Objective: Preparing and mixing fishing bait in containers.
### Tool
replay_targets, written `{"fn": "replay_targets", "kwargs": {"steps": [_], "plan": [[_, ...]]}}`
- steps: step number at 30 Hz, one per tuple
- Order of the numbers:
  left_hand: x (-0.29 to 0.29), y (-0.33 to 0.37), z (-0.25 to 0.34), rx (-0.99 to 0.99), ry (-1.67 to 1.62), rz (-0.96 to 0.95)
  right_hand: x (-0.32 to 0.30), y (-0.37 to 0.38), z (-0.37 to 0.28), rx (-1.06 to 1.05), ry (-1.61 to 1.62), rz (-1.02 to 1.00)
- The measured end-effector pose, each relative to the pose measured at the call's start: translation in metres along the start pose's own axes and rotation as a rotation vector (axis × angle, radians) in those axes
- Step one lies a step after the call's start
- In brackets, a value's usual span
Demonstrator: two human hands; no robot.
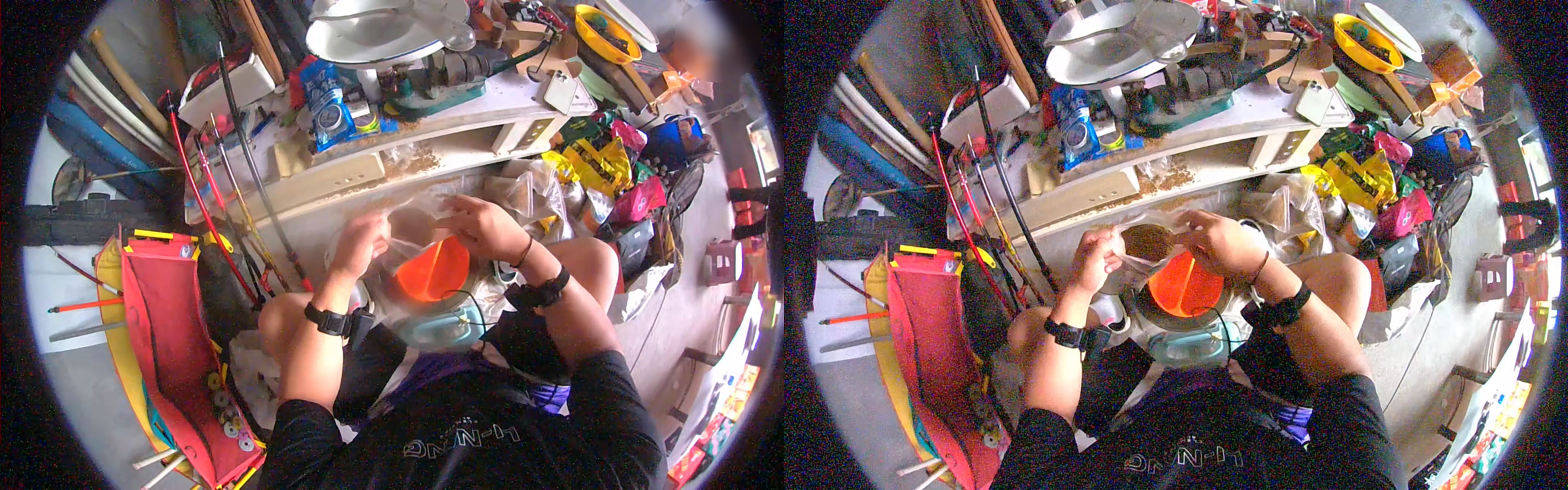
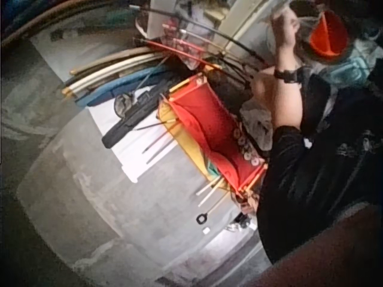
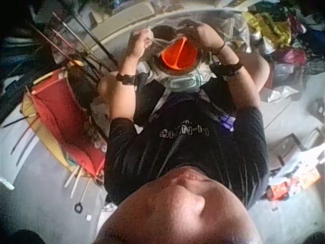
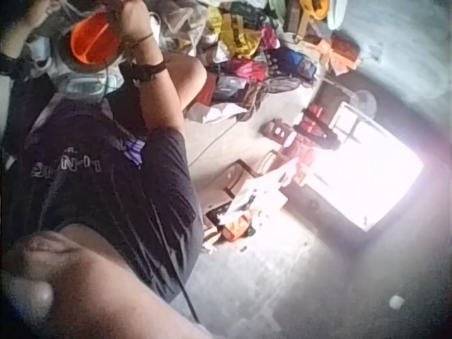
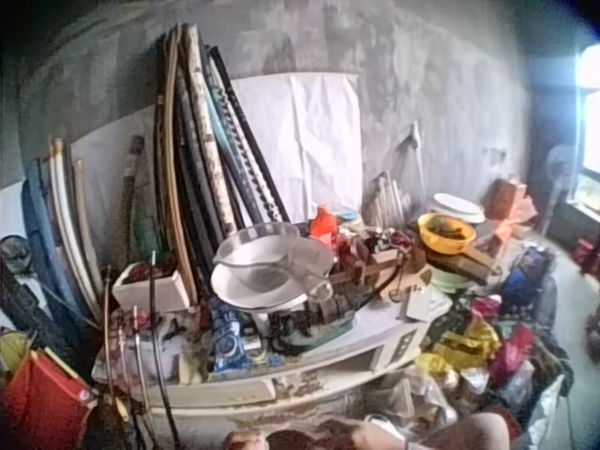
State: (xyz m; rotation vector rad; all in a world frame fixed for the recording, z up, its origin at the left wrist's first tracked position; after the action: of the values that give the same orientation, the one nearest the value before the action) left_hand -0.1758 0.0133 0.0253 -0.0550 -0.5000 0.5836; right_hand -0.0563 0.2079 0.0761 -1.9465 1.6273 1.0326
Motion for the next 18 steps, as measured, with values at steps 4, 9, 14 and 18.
{"fn": "replay_targets", "kwargs": {"steps": [4,9,14,18], "plan": [[-0.010,-0.002,-0.003,-0.016,0.070,0.080,0.015,-0.005,0.015,0.019,-0.090,-0.094],[-0.035,0.008,-0.003,-0.090,0.738,0.128,0.037,-0.010,0.020,0.007,-0.363,-0.221],[-0.033,0.019,-0.031,0.074,1.345,0.067,0.035,-0.013,0.020,0.088,-0.499,-0.209],[-0.036,0.031,-0.085,-0.171,1.062,-0.149,0.027,-0.028,0.023,0.221,-0.455,-0.348]]}}
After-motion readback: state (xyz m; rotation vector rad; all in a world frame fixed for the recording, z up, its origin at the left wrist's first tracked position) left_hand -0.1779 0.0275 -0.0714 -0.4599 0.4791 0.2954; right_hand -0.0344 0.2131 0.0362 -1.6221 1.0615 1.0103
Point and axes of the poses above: each hand's wrist, its own y-axis towards the middle knuckle, its own x-axis out of the palm, z = x × y, the point moved 5 cm from there along y, towards the middle knuckle, and after that the axes turned 6 degrees about -z, right-handed, at the moved point
